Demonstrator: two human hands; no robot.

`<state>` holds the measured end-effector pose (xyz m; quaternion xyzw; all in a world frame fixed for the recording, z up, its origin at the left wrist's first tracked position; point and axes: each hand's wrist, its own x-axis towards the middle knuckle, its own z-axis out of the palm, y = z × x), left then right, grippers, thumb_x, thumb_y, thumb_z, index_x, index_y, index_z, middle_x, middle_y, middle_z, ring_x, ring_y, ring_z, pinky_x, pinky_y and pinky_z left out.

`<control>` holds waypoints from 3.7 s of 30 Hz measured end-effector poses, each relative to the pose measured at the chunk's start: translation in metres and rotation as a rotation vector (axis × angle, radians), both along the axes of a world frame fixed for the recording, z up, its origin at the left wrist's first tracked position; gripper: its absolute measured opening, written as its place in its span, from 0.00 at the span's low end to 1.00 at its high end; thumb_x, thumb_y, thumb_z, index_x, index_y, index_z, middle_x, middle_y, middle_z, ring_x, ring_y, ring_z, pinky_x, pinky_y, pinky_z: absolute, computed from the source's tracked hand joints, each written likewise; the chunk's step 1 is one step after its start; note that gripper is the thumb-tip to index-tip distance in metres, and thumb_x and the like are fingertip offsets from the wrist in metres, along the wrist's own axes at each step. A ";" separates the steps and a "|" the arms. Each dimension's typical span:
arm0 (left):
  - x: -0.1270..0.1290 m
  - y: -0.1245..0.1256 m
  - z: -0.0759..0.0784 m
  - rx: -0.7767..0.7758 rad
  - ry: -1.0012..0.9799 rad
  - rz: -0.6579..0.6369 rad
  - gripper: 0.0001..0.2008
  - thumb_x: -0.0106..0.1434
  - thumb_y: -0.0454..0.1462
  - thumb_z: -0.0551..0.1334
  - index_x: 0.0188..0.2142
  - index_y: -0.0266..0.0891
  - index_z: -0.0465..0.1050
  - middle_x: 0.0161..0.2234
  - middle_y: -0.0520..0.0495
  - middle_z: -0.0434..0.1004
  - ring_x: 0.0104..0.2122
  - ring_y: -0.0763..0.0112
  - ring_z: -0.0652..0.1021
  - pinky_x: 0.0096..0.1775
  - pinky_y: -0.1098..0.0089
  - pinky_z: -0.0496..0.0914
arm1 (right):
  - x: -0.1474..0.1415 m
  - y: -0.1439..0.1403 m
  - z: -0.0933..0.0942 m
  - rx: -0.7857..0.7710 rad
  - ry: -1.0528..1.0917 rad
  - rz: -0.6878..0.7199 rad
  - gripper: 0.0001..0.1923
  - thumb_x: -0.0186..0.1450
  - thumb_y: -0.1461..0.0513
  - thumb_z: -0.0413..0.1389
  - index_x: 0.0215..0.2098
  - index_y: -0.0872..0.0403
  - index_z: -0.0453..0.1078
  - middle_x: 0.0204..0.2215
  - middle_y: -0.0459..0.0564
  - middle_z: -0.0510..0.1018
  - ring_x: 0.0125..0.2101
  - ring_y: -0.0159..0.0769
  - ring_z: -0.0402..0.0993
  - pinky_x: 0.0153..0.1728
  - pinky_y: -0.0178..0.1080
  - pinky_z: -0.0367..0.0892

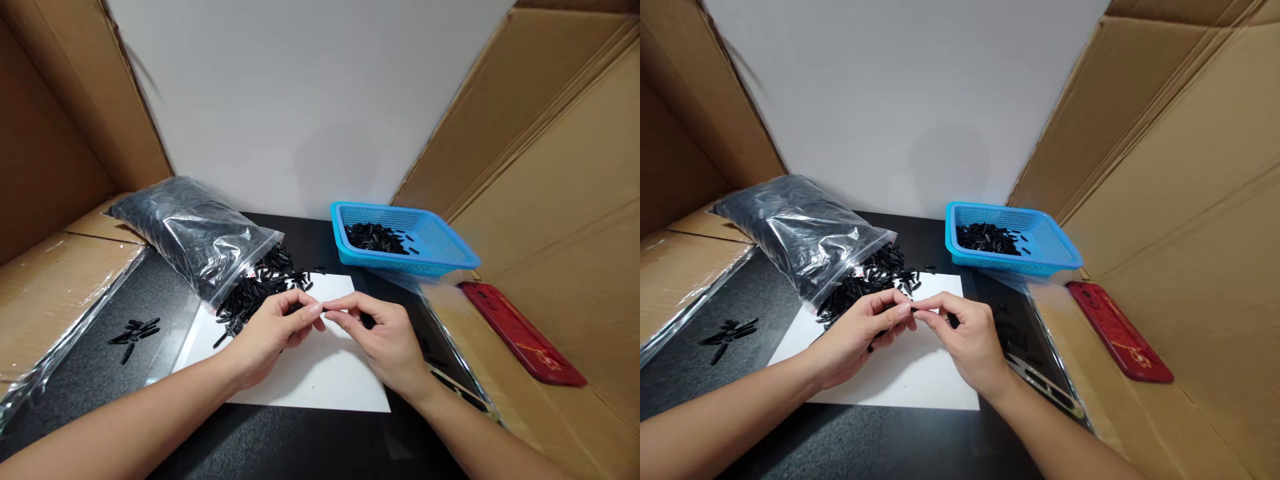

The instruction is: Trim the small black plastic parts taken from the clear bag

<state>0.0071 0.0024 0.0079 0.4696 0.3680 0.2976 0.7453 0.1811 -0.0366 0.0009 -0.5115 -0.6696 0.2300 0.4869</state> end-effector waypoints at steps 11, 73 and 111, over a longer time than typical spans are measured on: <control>-0.002 0.001 0.001 0.169 0.113 -0.085 0.19 0.62 0.50 0.63 0.26 0.37 0.70 0.24 0.52 0.72 0.21 0.79 0.62 0.25 0.74 0.53 | 0.000 -0.003 0.003 0.026 0.068 0.007 0.09 0.63 0.57 0.62 0.27 0.52 0.78 0.22 0.47 0.82 0.20 0.33 0.71 0.24 0.35 0.66; -0.005 0.004 0.015 -0.275 0.012 -0.029 0.16 0.56 0.30 0.53 0.44 0.34 0.69 0.28 0.48 0.71 0.21 0.79 0.60 0.23 0.74 0.49 | 0.073 0.017 0.027 -0.568 -0.560 0.076 0.10 0.62 0.59 0.56 0.24 0.51 0.75 0.21 0.45 0.77 0.23 0.35 0.66 0.24 0.35 0.55; -0.003 0.001 0.009 -0.007 -0.062 -0.108 0.14 0.63 0.45 0.65 0.31 0.37 0.67 0.23 0.55 0.70 0.17 0.83 0.54 0.22 0.73 0.46 | 0.003 -0.003 0.006 -0.018 0.010 -0.038 0.07 0.64 0.58 0.60 0.33 0.50 0.80 0.26 0.48 0.83 0.22 0.35 0.71 0.27 0.37 0.66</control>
